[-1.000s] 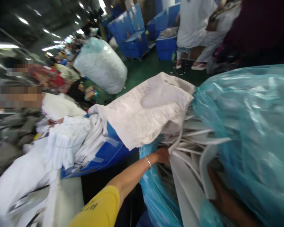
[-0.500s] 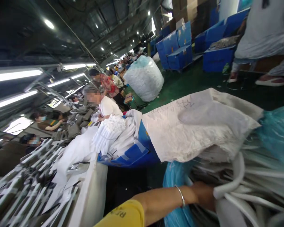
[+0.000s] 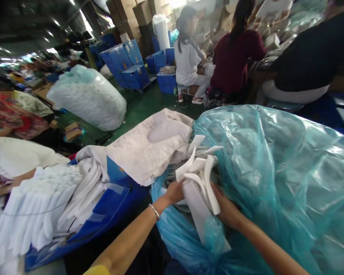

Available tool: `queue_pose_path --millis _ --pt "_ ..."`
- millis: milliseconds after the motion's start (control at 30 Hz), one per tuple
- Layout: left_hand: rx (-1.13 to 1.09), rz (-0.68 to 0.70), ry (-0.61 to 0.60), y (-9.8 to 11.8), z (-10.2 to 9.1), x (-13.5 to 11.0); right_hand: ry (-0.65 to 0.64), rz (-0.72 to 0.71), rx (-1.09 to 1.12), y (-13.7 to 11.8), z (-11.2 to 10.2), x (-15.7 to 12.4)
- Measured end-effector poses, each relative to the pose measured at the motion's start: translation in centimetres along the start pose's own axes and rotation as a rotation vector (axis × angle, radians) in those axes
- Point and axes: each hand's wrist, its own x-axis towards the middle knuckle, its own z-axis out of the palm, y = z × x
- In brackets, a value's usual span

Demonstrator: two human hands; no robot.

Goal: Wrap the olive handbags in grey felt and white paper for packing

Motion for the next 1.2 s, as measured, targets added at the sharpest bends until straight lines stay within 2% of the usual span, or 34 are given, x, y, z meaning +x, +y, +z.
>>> queue_pose_path --millis 200,367,500,667,767,967,1200 --pt "0.009 0.047 0.072 2.3 -3.8 -0.2 0.051 -0.094 0.056 -2.2 -3.0 2.0" --pt "0.038 0.055 0.080 4.3 -7.6 0.8 0.025 -0.073 0.132 -5.8 -6.7 3.6" --pt "0.061 0.083 0.060 5.7 -9.7 0.1 0.056 -0.062 0.135 -8.3 -8.1 2.8" --pt "0.101 0.115 0.081 8.0 -11.7 -2.4 0.168 -0.175 0.106 -10.8 -8.6 1.8" --pt "0.133 0.125 0.110 9.4 -13.0 -3.8 0.245 -0.260 0.086 -11.3 -8.9 1.9" --pt "0.178 0.168 0.181 11.8 -15.0 -5.2 0.364 -0.386 -0.038 -9.8 -9.8 2.8" --pt "0.187 0.206 0.235 14.3 -16.2 -6.7 0.409 -0.382 -0.078 -10.7 -11.0 2.1"
